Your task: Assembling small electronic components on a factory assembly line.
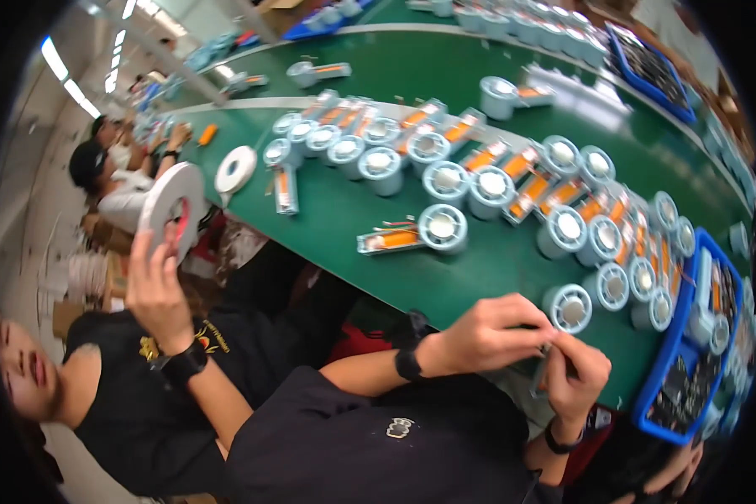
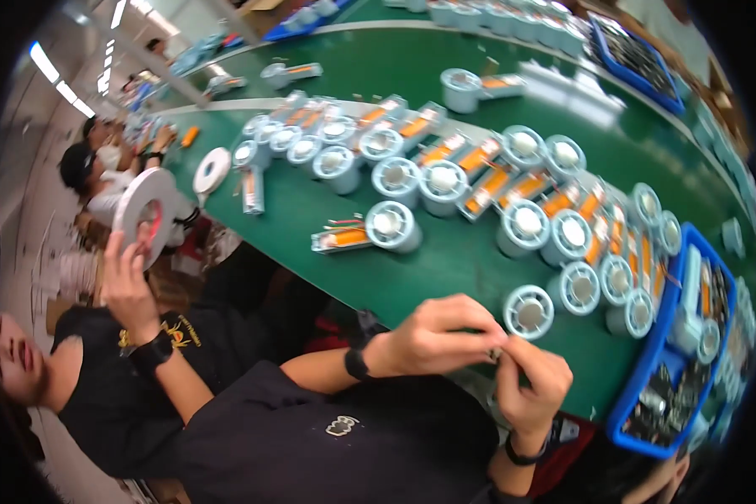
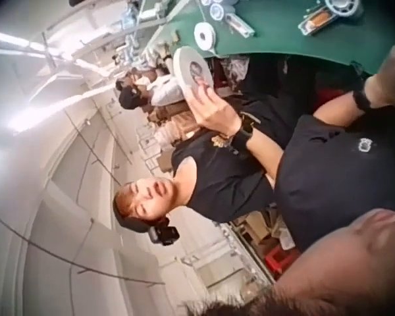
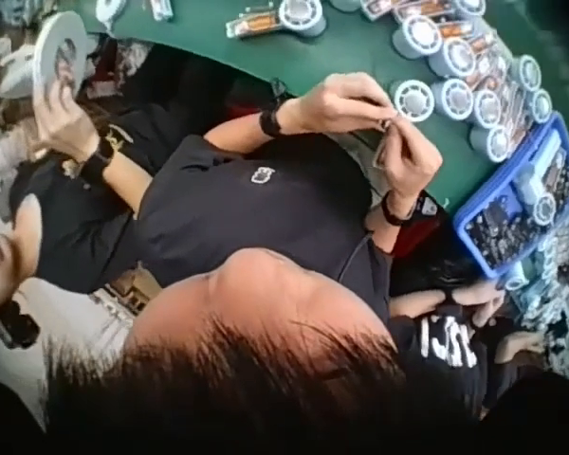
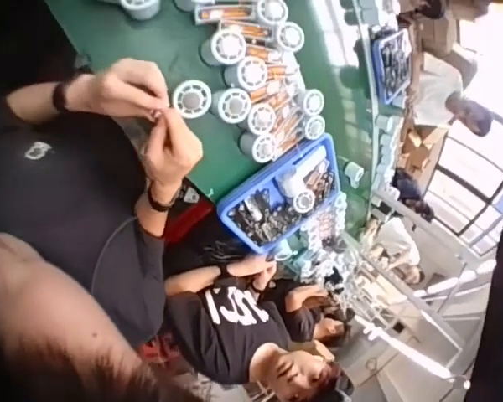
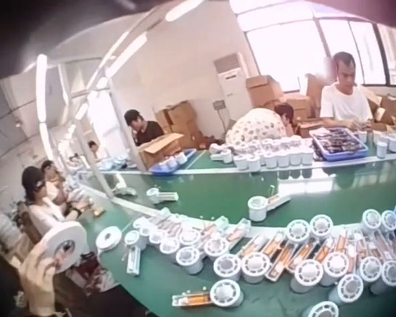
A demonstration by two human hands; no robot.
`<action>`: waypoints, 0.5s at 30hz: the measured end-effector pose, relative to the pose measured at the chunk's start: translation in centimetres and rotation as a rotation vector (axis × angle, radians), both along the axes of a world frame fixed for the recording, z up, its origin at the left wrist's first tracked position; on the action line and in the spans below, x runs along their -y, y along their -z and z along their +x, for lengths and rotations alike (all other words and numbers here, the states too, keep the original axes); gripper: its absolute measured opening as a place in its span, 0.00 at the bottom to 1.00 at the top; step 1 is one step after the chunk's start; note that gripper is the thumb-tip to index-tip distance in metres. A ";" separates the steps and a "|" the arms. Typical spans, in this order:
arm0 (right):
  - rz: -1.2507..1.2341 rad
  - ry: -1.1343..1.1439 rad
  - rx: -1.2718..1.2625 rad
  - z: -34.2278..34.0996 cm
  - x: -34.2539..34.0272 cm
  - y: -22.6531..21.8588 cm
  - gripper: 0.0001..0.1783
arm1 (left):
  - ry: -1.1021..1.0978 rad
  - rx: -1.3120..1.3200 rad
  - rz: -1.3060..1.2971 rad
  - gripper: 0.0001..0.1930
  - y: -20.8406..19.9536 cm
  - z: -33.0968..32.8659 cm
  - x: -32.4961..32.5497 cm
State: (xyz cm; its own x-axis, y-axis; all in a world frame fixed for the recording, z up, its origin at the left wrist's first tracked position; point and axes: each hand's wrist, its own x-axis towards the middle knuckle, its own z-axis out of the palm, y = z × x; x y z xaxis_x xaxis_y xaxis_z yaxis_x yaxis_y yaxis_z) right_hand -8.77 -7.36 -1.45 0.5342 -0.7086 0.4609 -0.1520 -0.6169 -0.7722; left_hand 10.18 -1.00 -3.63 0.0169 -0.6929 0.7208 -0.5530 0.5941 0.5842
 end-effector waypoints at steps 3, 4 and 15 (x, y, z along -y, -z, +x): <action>0.017 -0.052 -0.078 -0.4 -0.3 0.2 0.09 | 0.071 -0.053 0.004 0.16 0.0 -0.1 -0.9; -0.003 -0.090 -0.051 -0.4 -0.4 0.1 0.09 | 0.086 -0.065 -0.004 0.15 0.2 -0.1 -1.0; -0.126 0.099 -0.096 -0.6 -1.8 -0.8 0.11 | -0.054 -0.031 -0.061 0.09 0.0 -2.2 -0.8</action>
